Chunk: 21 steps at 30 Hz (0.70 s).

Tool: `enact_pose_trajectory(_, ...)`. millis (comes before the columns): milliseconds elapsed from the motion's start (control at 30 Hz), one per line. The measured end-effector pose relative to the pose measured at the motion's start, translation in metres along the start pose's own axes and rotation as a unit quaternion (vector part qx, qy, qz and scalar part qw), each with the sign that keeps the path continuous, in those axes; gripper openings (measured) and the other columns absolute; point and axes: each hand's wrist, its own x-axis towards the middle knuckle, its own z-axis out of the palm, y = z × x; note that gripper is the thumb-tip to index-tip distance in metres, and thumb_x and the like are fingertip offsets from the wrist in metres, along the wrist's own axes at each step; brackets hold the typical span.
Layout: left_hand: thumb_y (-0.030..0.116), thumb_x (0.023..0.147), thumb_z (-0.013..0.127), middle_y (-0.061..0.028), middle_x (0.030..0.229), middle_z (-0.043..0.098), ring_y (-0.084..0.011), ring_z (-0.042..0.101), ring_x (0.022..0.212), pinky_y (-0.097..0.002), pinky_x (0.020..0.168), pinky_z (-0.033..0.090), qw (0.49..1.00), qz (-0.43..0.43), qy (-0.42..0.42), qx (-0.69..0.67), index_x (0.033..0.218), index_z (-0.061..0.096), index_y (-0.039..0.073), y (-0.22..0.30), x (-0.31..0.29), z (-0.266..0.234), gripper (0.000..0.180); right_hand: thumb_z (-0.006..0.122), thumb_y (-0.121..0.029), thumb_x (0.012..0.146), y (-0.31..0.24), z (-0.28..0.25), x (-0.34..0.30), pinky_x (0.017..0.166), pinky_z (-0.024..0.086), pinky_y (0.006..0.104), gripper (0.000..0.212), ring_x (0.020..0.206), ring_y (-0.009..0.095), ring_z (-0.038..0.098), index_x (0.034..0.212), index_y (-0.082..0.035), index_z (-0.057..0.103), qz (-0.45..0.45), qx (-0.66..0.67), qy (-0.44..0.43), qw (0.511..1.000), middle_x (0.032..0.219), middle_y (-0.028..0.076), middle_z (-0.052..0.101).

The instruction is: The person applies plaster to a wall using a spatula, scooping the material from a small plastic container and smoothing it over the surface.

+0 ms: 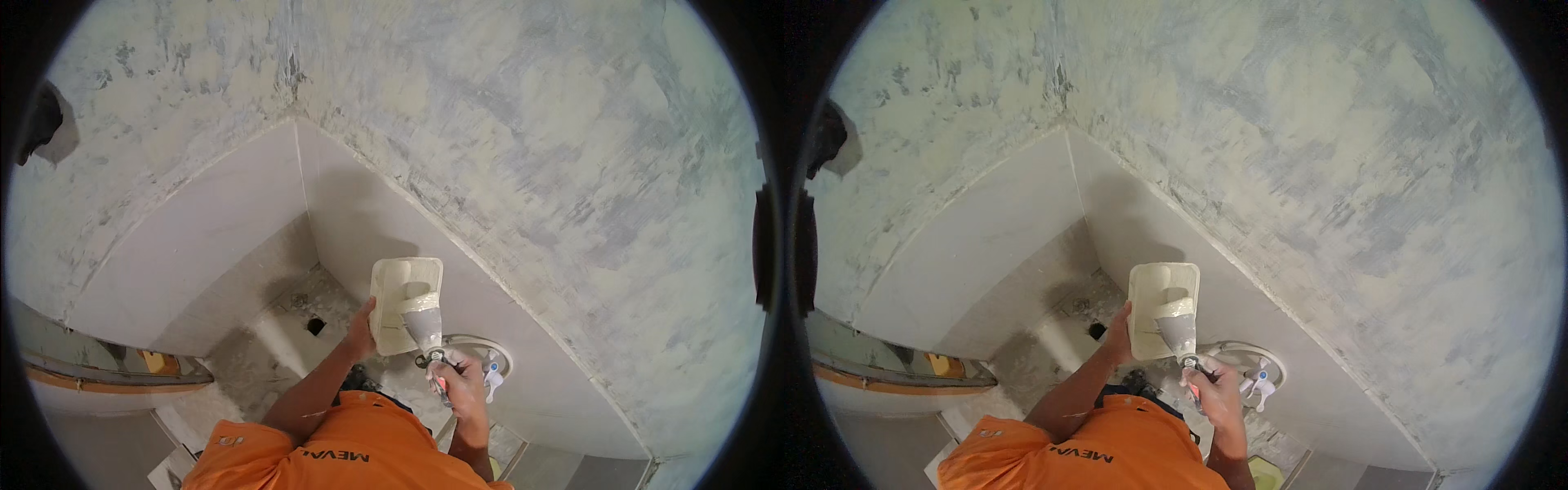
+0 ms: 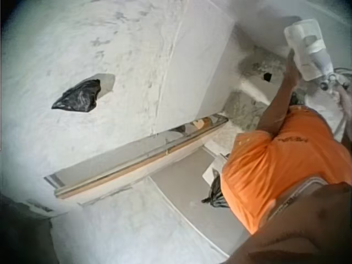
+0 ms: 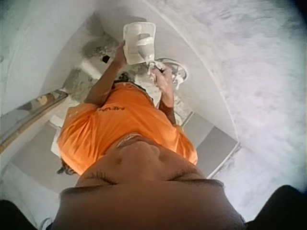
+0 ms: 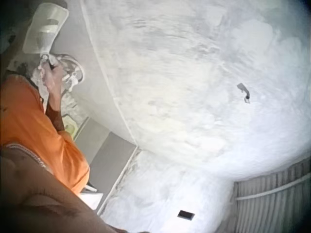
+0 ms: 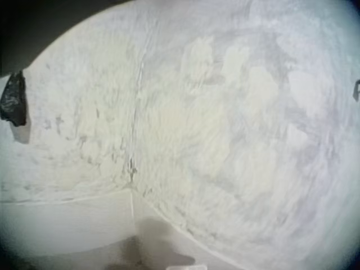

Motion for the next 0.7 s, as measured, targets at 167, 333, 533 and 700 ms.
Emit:
enact_pose_trajectory(167, 0.053, 0.105, 0.039, -0.0133, 0.142, 0.053, -0.0293, 0.054, 0.131, -0.0477, 0.112, 0.043, 0.998, -0.029, -0.047, -0.012, 0.15, 0.039, 0.007, -0.001, -0.011, 0.022, 0.064, 0.056, -0.009, 0.085, 0.014, -0.023, 0.007, 0.049, 0.046, 0.0291, 0.021, 0.052, 0.017, 0.056, 0.099, 0.005, 0.065, 0.091, 0.273, 0.005, 0.958, 0.07, 0.008, 0.06)
enact_pose_trajectory(333, 0.054, 0.104, 0.04, -0.0142, 0.145, 0.051, -0.0287, 0.053, 0.131, -0.0466, 0.115, 0.039, 0.997, -0.017, -0.01, 0.077, 0.152, 0.037, 0.007, -0.008, -0.014, 0.012, 0.067, 0.059, -0.012, 0.084, 0.025, -0.038, 0.018, 0.059, 0.047, 0.0277, 0.029, 0.064, 0.016, 0.06, 0.106, 0.006, 0.067, 0.092, 0.255, -0.06, 0.961, 0.079, 0.007, 0.064)
enact_pose_trajectory(533, 0.055, 0.103, 0.043, -0.0133, 0.144, 0.053, -0.0275, 0.055, 0.13, -0.0456, 0.113, 0.041, 0.996, -0.057, -0.044, 0.045, 0.15, 0.039, 0.007, 0.023, 0.001, 0.019, 0.067, 0.06, -0.012, 0.091, 0.021, -0.02, 0.018, 0.062, 0.048, 0.0261, 0.027, 0.067, 0.014, 0.062, 0.112, 0.004, 0.064, 0.032, 0.25, -0.1, 0.963, 0.079, 0.009, 0.068)
enact_pose_trajectory(700, 0.052, 0.104, 0.042, -0.0117, 0.143, 0.054, -0.0276, 0.053, 0.131, -0.0451, 0.113, 0.042, 0.992, -0.019, -0.11, 0.052, 0.149, 0.04, 0.007, 0.067, 0.036, 0.014, 0.064, 0.063, -0.013, 0.09, -0.002, 0.006, 0.035, 0.054, 0.047, 0.0246, 0.025, 0.059, 0.015, 0.062, 0.108, 0.004, 0.066, -0.007, 0.306, -0.017, 0.952, 0.075, 0.011, 0.068)
